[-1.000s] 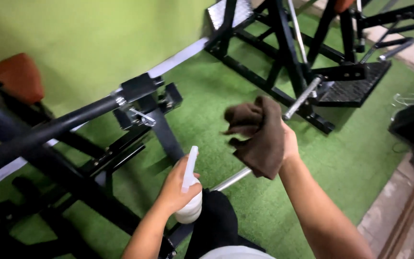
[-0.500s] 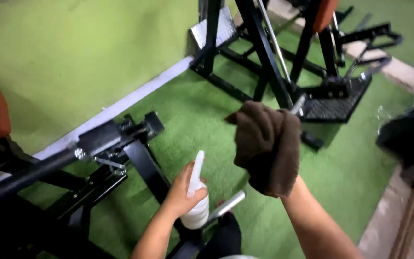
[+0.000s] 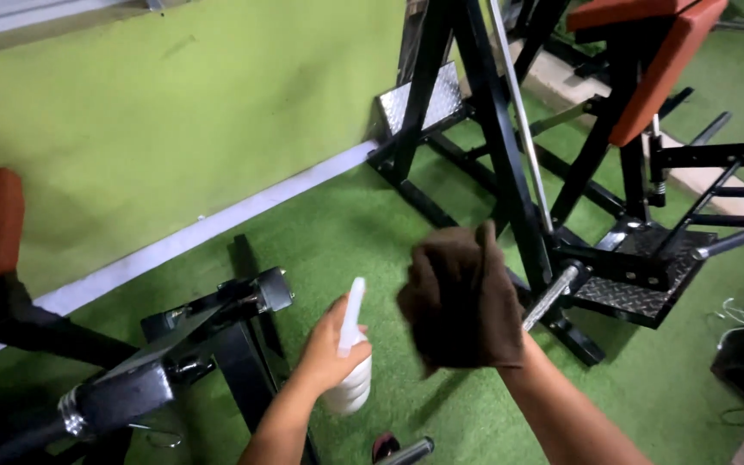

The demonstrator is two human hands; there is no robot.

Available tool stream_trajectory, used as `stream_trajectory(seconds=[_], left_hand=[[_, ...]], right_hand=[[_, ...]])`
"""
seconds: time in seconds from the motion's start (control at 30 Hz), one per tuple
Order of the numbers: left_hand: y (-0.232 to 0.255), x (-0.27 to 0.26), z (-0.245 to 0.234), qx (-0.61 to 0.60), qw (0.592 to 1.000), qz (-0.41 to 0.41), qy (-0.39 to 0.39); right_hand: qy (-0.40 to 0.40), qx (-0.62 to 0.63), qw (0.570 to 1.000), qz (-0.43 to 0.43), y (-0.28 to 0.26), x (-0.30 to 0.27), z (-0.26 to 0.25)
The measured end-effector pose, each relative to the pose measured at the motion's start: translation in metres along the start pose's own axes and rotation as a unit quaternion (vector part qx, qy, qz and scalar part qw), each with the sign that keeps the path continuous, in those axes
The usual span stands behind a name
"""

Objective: Cleaning various gym machines and metal components using a spray bottle and a cloth.

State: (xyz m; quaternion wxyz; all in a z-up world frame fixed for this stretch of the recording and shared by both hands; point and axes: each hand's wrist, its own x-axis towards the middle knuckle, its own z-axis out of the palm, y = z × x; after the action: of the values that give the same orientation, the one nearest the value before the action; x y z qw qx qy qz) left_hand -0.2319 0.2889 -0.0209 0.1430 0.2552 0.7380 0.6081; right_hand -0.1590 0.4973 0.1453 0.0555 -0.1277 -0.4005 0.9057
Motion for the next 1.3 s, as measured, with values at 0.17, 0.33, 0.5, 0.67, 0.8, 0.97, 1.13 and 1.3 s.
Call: stream_trajectory(seconds=[0.17, 0.33, 0.5, 0.67, 0.8, 0.97, 1.13, 1.3], left_hand=[[0.011, 0.021, -0.010, -0.017, 0.999, 0.040, -0.016], [0.002, 0.023, -0.032, 0.000, 0.998, -0.054, 0.022], [-0.008, 0.021, -0.049, 0.047, 0.988, -0.098, 0.113], [-0.026, 0.039, -0.054, 0.023, 0.973, -0.129, 0.191], [-0.034, 0.087, -0.045, 0.031, 0.951, -0.149, 0.271], [-0.050, 0.160, -0.027, 0.053, 0.926, -0.169, 0.332], [-0.018, 0.236, -0.023, 0.027, 0.919, -0.176, 0.351], [-0.011, 0.263, -0.027, -0.009, 0.904, -0.186, 0.385]], right_hand=[[-0.260, -0.146, 0.952, -0.066, 0.016, 0.047, -0.042], [-0.134, -0.263, 0.956, -0.001, 0.017, 0.095, -0.037], [-0.160, 0.014, 0.965, 0.208, -0.002, 0.113, 0.056], [-0.405, -0.466, 0.769, -0.165, 0.021, 0.191, 0.042], [-0.422, -0.551, 0.712, -0.105, 0.018, 0.280, 0.039], [-0.436, -0.698, 0.494, -0.280, -0.026, 0.356, 0.070], [-0.406, -0.658, 0.564, -0.290, -0.031, 0.426, 0.034], [-0.364, -0.715, 0.455, -0.385, -0.084, 0.420, 0.112]])
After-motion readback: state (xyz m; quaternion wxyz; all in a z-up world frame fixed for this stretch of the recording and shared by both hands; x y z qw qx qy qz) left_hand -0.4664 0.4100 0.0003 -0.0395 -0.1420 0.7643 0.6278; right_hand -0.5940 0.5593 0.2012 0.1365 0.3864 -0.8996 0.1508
